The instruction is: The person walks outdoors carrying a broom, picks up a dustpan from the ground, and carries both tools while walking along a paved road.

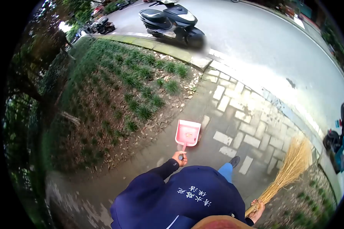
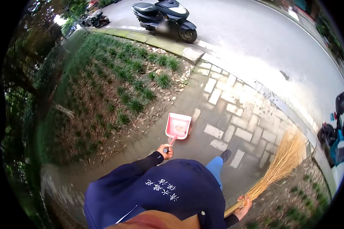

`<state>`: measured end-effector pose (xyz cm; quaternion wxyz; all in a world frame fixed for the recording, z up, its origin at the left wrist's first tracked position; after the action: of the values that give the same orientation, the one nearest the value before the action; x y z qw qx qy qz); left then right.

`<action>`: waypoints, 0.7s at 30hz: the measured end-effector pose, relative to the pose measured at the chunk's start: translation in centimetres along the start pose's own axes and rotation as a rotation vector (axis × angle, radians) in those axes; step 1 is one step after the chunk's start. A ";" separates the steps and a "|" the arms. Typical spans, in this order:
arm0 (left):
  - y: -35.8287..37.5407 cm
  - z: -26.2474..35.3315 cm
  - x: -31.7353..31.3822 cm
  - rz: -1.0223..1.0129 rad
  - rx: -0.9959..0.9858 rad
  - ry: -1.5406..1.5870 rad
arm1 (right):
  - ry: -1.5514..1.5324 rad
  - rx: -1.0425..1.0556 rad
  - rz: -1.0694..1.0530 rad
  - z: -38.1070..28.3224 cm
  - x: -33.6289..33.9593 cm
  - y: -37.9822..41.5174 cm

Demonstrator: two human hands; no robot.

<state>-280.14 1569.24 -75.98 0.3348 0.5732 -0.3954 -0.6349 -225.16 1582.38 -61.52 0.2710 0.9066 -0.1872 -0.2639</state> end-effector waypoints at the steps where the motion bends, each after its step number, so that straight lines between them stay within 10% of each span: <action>1: -0.6 -0.3 -1.6 -0.043 0.001 -0.036 | 0.010 -0.034 -0.042 -1.5 -2.4 -3.1; 21: -23.9 5.8 -39.7 0.102 -0.151 0.659 | 0.345 -0.289 -0.547 -17.9 -50.7 -49.6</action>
<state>-280.47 1615.87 -78.61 0.5174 0.7007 -0.2457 -0.4253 -245.10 1652.75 -58.89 0.3433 0.9067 0.1505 -0.1933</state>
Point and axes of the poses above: each hand's wrist, its own y-axis away from the middle knuckle, its own x-axis out of the back of the hand, z = x × y, the point moved 5 cm from there along -y, towards the middle knuckle, and after that the axes turned 10 degrees about -y, right-handed, at the moved point
